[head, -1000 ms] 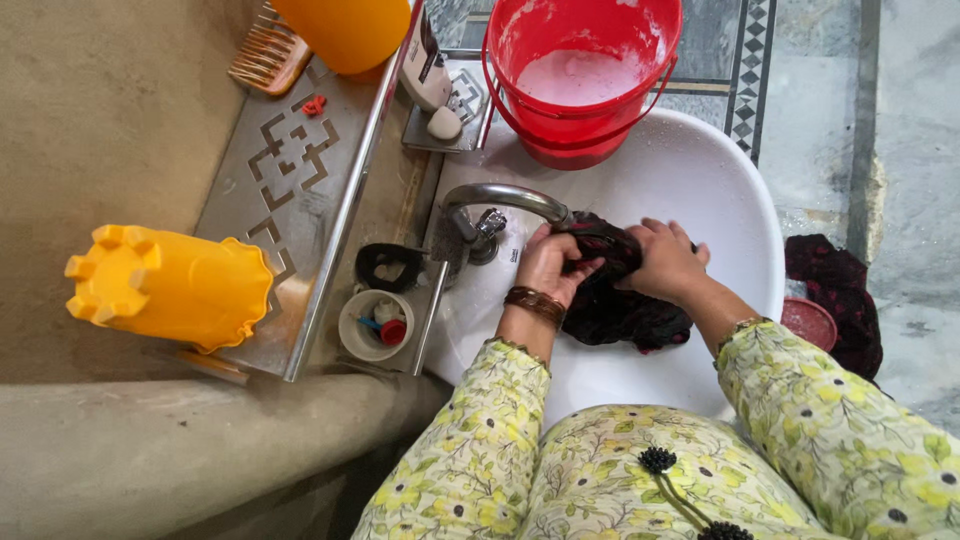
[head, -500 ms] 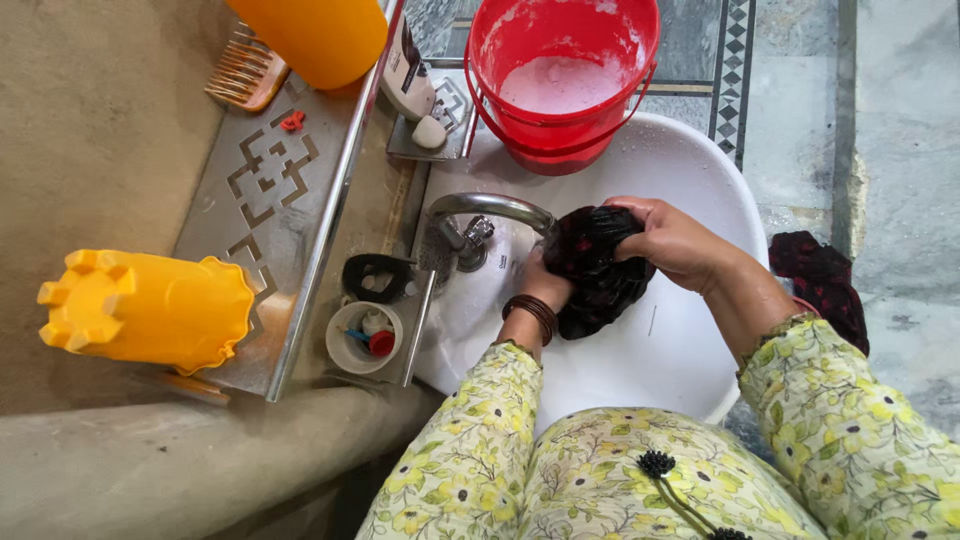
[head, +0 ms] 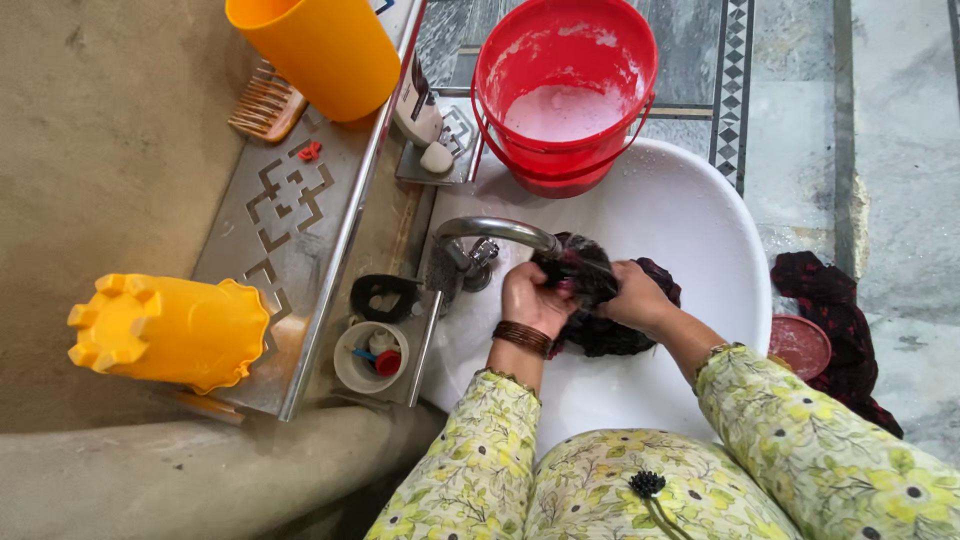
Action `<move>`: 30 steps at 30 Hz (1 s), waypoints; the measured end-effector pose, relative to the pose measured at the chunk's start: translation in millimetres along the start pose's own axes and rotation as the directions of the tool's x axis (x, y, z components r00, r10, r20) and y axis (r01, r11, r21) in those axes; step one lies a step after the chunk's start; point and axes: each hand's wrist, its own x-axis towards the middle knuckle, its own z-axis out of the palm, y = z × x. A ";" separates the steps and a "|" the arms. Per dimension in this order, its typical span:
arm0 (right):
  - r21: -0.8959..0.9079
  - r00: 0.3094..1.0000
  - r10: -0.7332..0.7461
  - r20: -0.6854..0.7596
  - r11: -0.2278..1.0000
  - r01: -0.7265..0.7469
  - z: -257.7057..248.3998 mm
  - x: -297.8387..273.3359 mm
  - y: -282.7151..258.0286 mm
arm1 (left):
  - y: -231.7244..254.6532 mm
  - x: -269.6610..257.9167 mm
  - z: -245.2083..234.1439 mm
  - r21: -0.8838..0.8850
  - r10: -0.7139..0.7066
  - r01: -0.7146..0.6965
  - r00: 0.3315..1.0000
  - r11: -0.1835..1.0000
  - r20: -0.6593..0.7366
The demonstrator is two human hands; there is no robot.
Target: The person washes a dark cloth in a sink by rubbing and scrubbing it with soapy water, then rinses it under the running tap.
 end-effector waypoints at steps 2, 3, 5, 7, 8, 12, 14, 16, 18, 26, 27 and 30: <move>0.009 0.942 0.320 -0.106 0.947 -0.321 -0.2 1.1 8.3 | 6.3 4.4 -8.4 -0.054 0.053 -0.056 0.996 0.997 -0.070; 0.011 0.942 0.318 -0.108 0.948 -0.319 -3.8 4.4 7.7 | 11.9 5.5 -10.2 -0.101 0.109 -0.124 0.984 0.987 -0.144; 0.432 0.900 0.437 0.008 0.810 -0.397 -17.6 9.6 2.0 | 12.4 6.3 -8.9 0.117 0.180 -0.151 0.937 0.982 -0.301; 0.439 0.926 0.369 0.074 0.822 -0.362 -25.8 7.4 -8.5 | 7.7 8.2 -8.1 0.329 0.277 -0.138 0.861 0.934 -0.426; 0.450 0.945 0.296 0.138 0.831 -0.326 -29.5 6.7 -14.5 | 1.7 9.8 -8.9 0.737 0.427 -0.038 0.834 0.675 -0.349; 0.635 0.934 0.226 0.276 0.687 -0.354 -46.9 -0.3 -31.8 | -31.7 10.9 -17.4 0.997 0.371 0.077 0.926 0.013 -0.076; 0.764 0.929 0.102 0.357 0.541 -0.353 -56.0 -1.6 -38.6 | -31.7 12.7 -17.7 0.993 0.391 0.084 0.919 -0.077 -0.048; 0.764 0.931 0.130 0.341 0.539 -0.355 -62.0 -0.1 -41.7 | -24.6 15.5 -14.7 0.981 0.408 0.094 0.913 -0.170 -0.017; 0.764 0.932 0.162 0.323 0.537 -0.358 -67.5 3.0 -39.2 | -12.9 22.4 -8.3 0.966 0.615 -0.013 0.773 0.260 -0.156; -0.165 0.972 0.178 0.153 0.974 -0.152 -44.9 -0.3 -23.7 | -10.0 24.4 -1.3 0.333 0.305 -0.231 0.934 0.914 -0.187; -0.166 0.972 0.178 0.151 0.974 -0.153 -35.8 -2.3 -20.0 | -10.7 19.9 6.7 0.026 0.168 -0.166 0.976 0.986 -0.140; 0.226 0.961 0.112 0.252 0.959 -0.171 -14.6 -7.0 -13.1 | -3.9 5.9 24.0 -0.017 0.127 -0.133 0.974 0.991 -0.189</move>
